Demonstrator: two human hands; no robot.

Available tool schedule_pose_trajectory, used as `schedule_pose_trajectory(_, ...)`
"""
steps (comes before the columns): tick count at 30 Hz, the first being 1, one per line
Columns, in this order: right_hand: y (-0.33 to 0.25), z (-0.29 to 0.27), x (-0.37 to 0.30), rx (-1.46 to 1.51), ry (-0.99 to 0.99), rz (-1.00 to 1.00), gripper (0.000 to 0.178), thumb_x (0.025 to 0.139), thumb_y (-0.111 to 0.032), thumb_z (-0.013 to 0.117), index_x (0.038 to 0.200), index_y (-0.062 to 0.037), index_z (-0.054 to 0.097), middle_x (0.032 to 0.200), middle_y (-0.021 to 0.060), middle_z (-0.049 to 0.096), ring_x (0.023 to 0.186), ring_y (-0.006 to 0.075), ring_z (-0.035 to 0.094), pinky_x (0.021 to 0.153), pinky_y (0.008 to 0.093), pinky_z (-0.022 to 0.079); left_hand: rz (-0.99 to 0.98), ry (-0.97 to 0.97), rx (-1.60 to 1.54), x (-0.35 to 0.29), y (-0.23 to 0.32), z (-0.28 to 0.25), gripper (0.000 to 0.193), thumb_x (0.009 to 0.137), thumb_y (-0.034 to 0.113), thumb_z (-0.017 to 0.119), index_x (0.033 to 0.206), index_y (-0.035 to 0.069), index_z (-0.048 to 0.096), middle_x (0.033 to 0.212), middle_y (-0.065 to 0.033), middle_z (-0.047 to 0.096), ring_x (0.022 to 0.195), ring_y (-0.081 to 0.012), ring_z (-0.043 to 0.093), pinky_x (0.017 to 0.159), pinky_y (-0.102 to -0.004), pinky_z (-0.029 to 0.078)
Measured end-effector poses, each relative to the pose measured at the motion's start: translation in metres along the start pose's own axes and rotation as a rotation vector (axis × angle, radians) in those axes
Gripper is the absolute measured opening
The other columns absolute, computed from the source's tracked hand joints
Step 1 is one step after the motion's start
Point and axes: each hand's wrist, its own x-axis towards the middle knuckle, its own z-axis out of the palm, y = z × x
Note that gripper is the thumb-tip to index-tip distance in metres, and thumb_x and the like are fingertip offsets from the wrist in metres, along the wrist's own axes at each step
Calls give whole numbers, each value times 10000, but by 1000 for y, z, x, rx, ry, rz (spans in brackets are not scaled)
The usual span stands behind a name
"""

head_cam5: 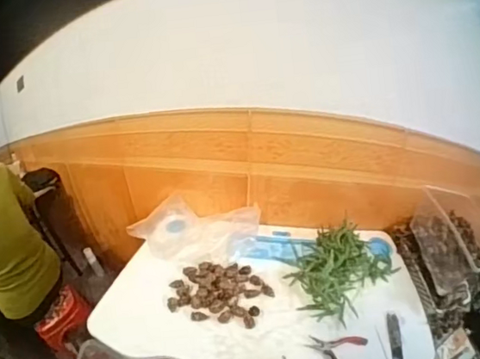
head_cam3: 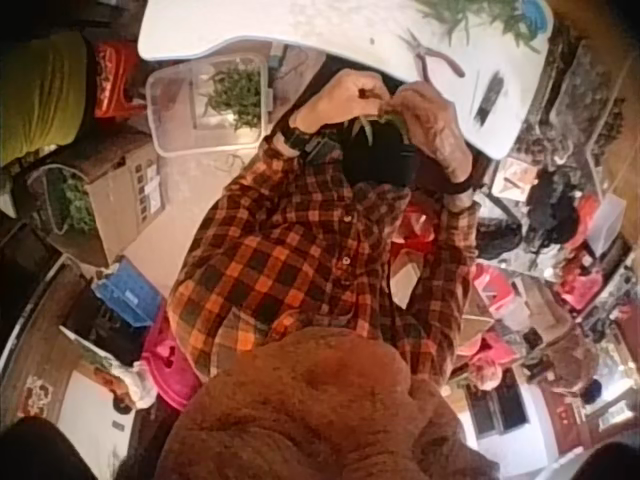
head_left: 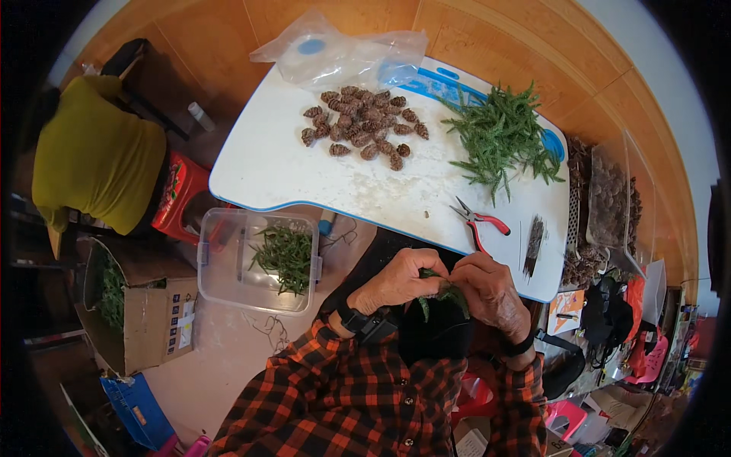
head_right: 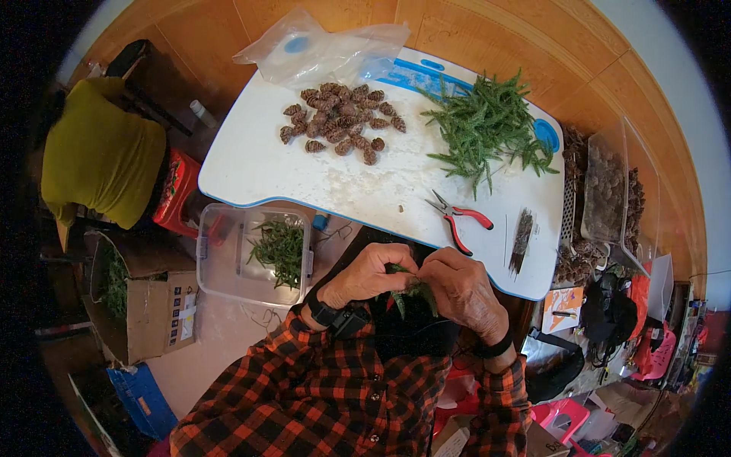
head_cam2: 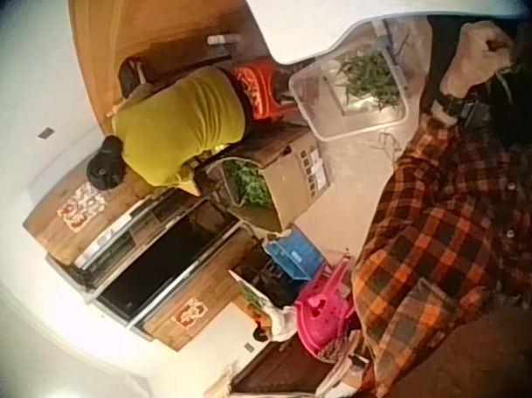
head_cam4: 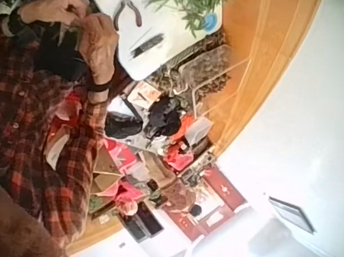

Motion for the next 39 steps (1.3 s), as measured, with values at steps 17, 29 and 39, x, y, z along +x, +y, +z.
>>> schedule_pose_trajectory(17,8,13,-9,356,83,536,99,870,-9,643,966,14,644,783,74,673,710,132,637,633,272,498,90,162,134,2,-1,11,71,799,-1,694,863,-14,664,790,-43,595,716,-117,577,634,-263,452)
schedule_pose_trajectory(29,7,4,-8,652,39,501,140,866,69,639,971,-4,696,832,23,667,773,80,606,685,227,481,-143,18,-350,1,-3,0,26,860,1,652,851,-5,676,799,10,610,709,-51,540,628,-222,422)
schedule_pose_trajectory(39,1,-2,-7,297,11,209,303,737,154,652,955,-43,723,851,63,643,797,198,648,713,275,501,-183,-50,-378,-2,10,0,60,852,21,632,864,-5,685,770,39,590,706,-41,497,639,-215,391)
